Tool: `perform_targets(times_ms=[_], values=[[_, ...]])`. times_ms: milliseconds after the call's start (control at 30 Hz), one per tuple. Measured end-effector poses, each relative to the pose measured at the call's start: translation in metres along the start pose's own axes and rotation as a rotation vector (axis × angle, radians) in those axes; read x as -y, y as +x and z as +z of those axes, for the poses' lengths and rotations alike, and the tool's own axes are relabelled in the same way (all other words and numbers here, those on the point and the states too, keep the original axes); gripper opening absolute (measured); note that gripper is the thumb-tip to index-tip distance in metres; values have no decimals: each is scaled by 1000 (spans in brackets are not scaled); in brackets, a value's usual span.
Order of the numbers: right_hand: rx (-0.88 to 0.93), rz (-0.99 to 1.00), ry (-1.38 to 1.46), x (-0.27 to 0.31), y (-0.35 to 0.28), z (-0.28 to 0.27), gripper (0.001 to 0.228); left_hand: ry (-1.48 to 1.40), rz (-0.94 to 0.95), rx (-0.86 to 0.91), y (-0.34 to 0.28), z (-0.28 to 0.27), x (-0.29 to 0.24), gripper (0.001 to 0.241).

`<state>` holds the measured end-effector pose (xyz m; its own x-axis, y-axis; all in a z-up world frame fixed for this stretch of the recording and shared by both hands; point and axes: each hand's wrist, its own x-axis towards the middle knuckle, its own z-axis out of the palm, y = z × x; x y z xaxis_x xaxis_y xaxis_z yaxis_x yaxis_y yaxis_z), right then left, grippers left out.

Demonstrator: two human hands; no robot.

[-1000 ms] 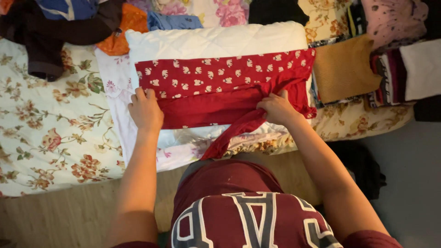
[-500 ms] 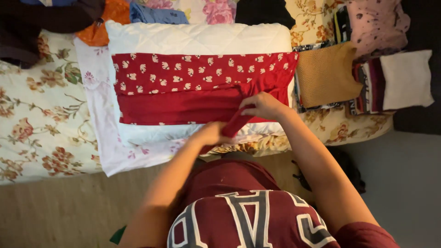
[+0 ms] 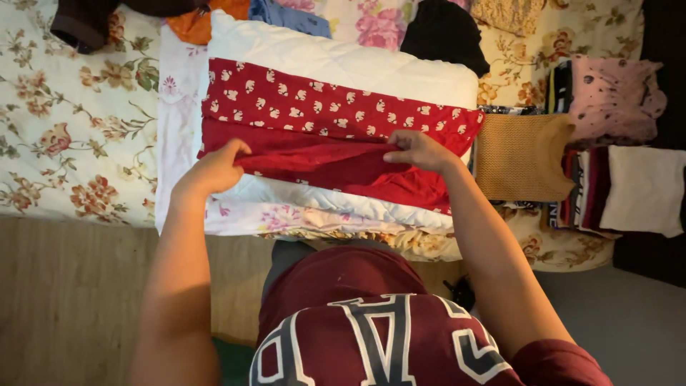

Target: The person folds a red patterned t-shirt, a black t-shirt, and a red graphic t-shirt on a bed. They smooth each garment, fold the sides and bottom up, and place the finished items into a neat pile on the bed.

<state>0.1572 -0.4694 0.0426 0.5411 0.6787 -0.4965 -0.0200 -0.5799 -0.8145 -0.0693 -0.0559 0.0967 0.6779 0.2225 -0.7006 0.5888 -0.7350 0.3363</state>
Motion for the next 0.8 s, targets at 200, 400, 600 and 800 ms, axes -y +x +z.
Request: perform_targets(times_ms=[200, 400, 600, 800], values=[[-9, 33, 172, 14, 3, -3, 30, -146, 54, 14, -27, -49, -39, 44], [-94, -4, 121, 32, 2, 0, 31, 144, 7, -80, 39, -51, -2, 39], [-170, 2, 214, 18, 28, -3, 34, -84, 185, -54, 111, -56, 36, 30], [-230, 28, 185, 34, 47, -4, 37, -509, 337, -40, 105, -99, 47, 29]])
